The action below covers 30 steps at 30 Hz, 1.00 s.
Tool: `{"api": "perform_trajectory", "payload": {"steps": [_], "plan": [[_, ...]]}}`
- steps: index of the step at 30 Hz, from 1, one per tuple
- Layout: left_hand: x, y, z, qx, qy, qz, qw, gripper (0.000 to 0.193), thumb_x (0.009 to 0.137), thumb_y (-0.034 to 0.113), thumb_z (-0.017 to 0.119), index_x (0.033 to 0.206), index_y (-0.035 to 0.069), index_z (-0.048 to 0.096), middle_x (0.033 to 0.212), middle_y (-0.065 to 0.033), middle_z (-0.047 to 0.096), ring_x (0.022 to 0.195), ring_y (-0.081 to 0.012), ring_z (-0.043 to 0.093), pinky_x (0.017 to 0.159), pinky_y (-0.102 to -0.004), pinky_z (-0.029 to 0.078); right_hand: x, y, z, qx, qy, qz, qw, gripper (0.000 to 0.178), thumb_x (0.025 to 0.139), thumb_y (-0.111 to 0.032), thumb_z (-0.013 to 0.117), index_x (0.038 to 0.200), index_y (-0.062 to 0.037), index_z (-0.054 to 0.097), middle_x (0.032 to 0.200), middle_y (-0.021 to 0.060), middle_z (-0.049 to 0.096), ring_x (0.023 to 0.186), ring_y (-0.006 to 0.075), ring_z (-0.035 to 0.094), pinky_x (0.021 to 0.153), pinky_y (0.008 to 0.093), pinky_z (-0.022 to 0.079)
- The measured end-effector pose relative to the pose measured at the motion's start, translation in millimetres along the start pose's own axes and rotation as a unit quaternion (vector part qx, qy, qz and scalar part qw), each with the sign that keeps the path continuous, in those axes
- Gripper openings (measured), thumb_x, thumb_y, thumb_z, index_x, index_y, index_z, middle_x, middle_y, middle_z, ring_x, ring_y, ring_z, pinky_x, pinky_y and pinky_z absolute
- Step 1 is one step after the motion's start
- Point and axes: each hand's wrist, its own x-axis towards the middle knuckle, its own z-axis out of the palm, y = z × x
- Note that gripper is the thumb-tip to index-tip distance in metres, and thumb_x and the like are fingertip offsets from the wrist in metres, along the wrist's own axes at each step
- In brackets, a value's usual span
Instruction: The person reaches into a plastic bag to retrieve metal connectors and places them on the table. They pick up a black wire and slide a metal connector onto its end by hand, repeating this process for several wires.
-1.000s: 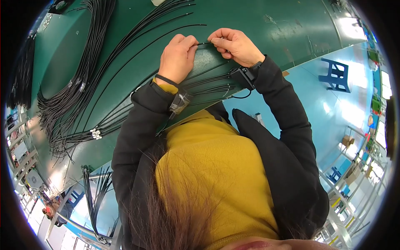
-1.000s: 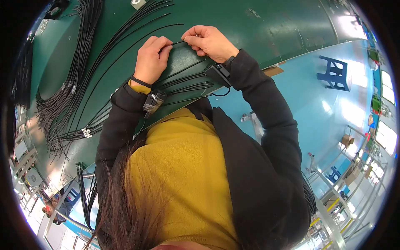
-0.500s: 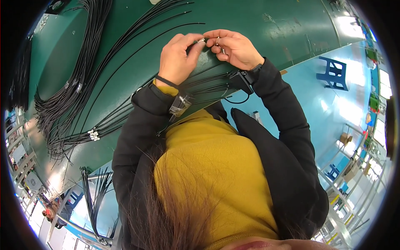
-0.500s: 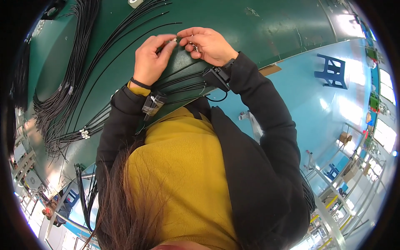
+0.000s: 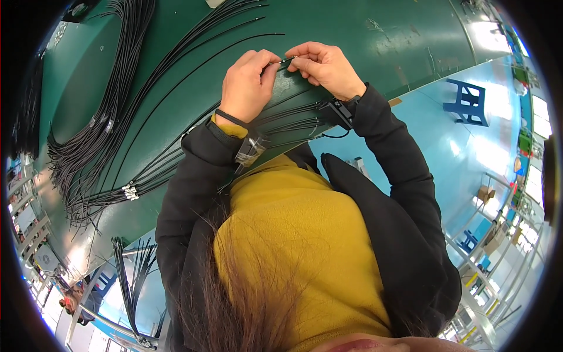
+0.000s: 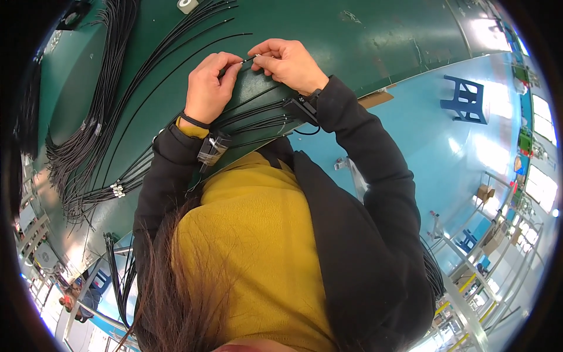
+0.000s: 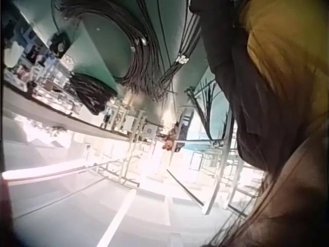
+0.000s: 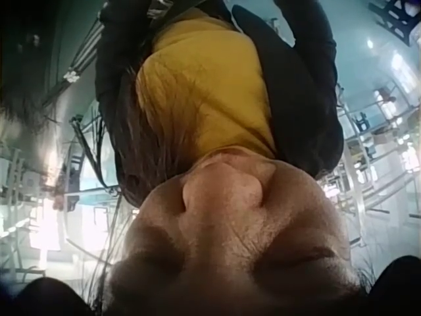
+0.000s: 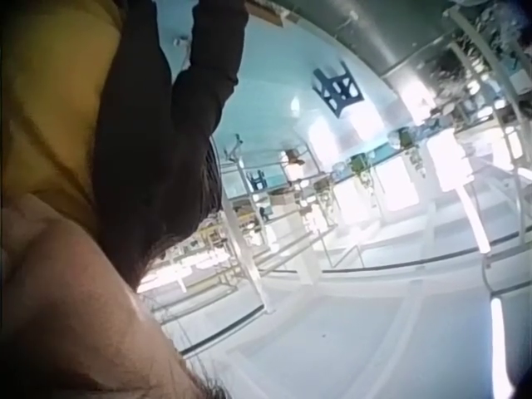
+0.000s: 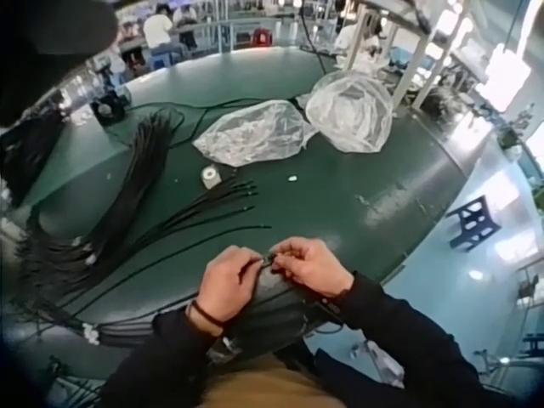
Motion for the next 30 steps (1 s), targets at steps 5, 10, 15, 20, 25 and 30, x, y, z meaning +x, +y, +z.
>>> {"api": "perform_trajectory", "payload": {"steps": [5,10,15,20,25,30], "plan": [[-0.1,-1.9,1.1,0.005,0.003,0.007,1.0,0.005,0.083,0.008,0.063,0.087,0.01,0.062,0.075,-0.0086,0.057,0.066,-0.0291,0.058,0.057,-0.0364,0.047,-1.5,1.9,-3.5,0.01,-0.013,-0.009,1.0,0.02,0.095,-0.009,0.052,0.109,-0.0013,0.064,0.087,0.002,0.066,0.064,0.0021,0.047,0.052,0.0157,0.039],[-2.2,-2.2,2.0,0.014,-0.014,0.023,1.0,0.005,0.083,0.008,0.063,0.087,0.01,0.062,0.076,-0.0084,0.057,0.067,-0.0291,0.058,0.057,-0.0367,0.047,-1.8,1.6,-6.6,-0.01,-0.033,-0.02,0.999,0.022,0.096,-0.011,0.049,0.11,-0.0014,0.063,0.082,0.0003,0.064,0.063,0.0015,0.046,0.052,0.0161,0.039],[-1.9,2.1,0.5,0.002,-0.041,0.065,0.997,0.006,0.082,0.008,0.064,0.087,0.01,0.062,0.077,-0.0075,0.057,0.068,-0.0287,0.059,0.058,-0.036,0.048,3.7,-3.4,-3.8,-0.017,-0.076,-0.018,0.997,0.02,0.095,-0.017,0.053,0.104,-0.0014,0.063,0.077,0.001,0.062,0.059,0.0023,0.046,0.05,0.0168,0.038],[0.1,12.3,4.3,-0.011,0.002,0.004,1.0,0.008,0.081,0.008,0.065,0.089,0.009,0.062,0.077,-0.0076,0.057,0.07,-0.0284,0.06,0.059,-0.0354,0.049,2.1,-8.8,1.9,0.075,-0.069,0.058,0.993,0.019,0.094,-0.021,0.057,0.093,-0.0023,0.06,0.074,0.0017,0.061,0.056,0.0025,0.046,0.046,0.0176,0.035],[1.4,8.3,4.4,-0.006,-0.015,0.004,1.0,0.01,0.082,0.006,0.064,0.092,0.006,0.062,0.08,-0.0083,0.058,0.071,-0.0253,0.06,0.059,-0.0325,0.049,-0.1,4.1,-1.3,0.155,-0.033,0.046,0.986,0.019,0.094,-0.022,0.058,0.089,-0.0037,0.058,0.071,0.0009,0.06,0.057,0.0017,0.046,0.043,0.0171,0.033],[-9.3,3.3,-4.6,0.099,-0.038,0.004,0.994,0.004,0.084,0.006,0.061,0.088,0.005,0.061,0.082,-0.0094,0.058,0.074,-0.0277,0.059,0.062,-0.0343,0.048,1.7,8.5,-4.0,0.034,-0.024,0.022,0.999,0.018,0.094,-0.022,0.058,0.088,-0.0045,0.059,0.069,-0.0014,0.057,0.057,0.0029,0.045,0.047,0.0184,0.034]]}}
